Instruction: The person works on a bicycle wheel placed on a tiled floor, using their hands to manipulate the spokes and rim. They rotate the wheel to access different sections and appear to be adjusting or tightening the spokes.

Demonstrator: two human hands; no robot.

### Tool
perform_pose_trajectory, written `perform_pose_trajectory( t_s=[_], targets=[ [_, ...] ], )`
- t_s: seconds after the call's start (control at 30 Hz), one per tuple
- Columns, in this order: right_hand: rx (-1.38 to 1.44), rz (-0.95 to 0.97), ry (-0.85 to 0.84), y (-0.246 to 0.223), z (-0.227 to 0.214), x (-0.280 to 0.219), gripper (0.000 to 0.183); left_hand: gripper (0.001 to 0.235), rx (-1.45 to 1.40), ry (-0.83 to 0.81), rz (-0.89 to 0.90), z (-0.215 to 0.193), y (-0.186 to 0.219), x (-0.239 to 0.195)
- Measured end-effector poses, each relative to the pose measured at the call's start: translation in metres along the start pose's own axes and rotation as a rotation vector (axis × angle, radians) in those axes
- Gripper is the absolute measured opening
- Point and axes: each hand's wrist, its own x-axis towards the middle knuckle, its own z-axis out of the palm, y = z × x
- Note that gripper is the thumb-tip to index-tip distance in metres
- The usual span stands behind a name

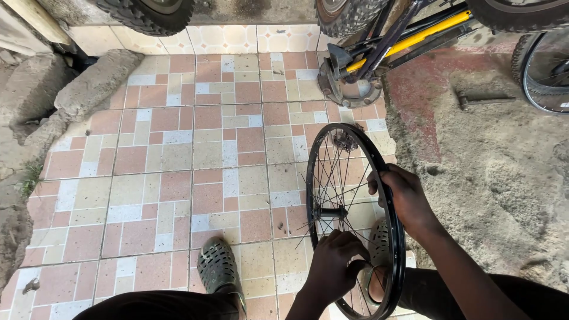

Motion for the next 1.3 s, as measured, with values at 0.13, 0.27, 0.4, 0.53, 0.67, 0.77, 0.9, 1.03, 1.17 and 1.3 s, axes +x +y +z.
perform_pose_trajectory(
  t_s=[0.13,0.27,0.4,0.53,0.67,0.77,0.9,1.03,1.17,1.3],
  targets=[
    [0.033,-0.021,-0.010,0.010,-0.009,0.016,0.027,0.012,0.011,0.021,0.001,-0.003,0.002,-0.001],
    [0.055,-0.023,-0.053,0.014,-0.021,0.027,0.025,0.025,-0.024,0.021,-0.016,-0.003,0.001,-0.001],
    [0.107,-0.064,-0.141,0.024,-0.028,0.035,0.024,0.023,-0.007,0.118,-0.176,-0.002,-0.017,-0.004],
    [0.110,-0.054,-0.168,0.027,-0.031,0.036,0.023,0.031,0.035,0.083,-0.491,0.004,-0.068,-0.012],
    [0.063,-0.103,-0.231,0.026,-0.036,0.043,0.023,0.034,0.022,0.164,-0.734,0.005,-0.115,-0.019],
    [-0.002,-0.179,-0.311,0.021,-0.041,0.045,0.028,0.048,0.008,0.154,-0.795,0.008,-0.128,-0.018],
    [-0.040,-0.240,-0.399,0.015,-0.040,0.059,0.030,0.063,0.001,0.178,-0.720,0.007,-0.123,-0.011],
    [-0.051,-0.279,-0.448,0.016,-0.035,0.079,0.031,0.068,-0.088,0.181,-0.768,-0.001,-0.117,0.005],
    [-0.024,-0.220,-0.396,0.017,-0.021,0.084,0.030,0.058,-0.199,0.124,-0.796,0.002,-0.155,0.011],
    [0.019,-0.214,-0.437,0.029,-0.018,0.094,0.031,0.045,-0.513,0.329,-1.009,0.012,-0.205,0.015]
  ],
)
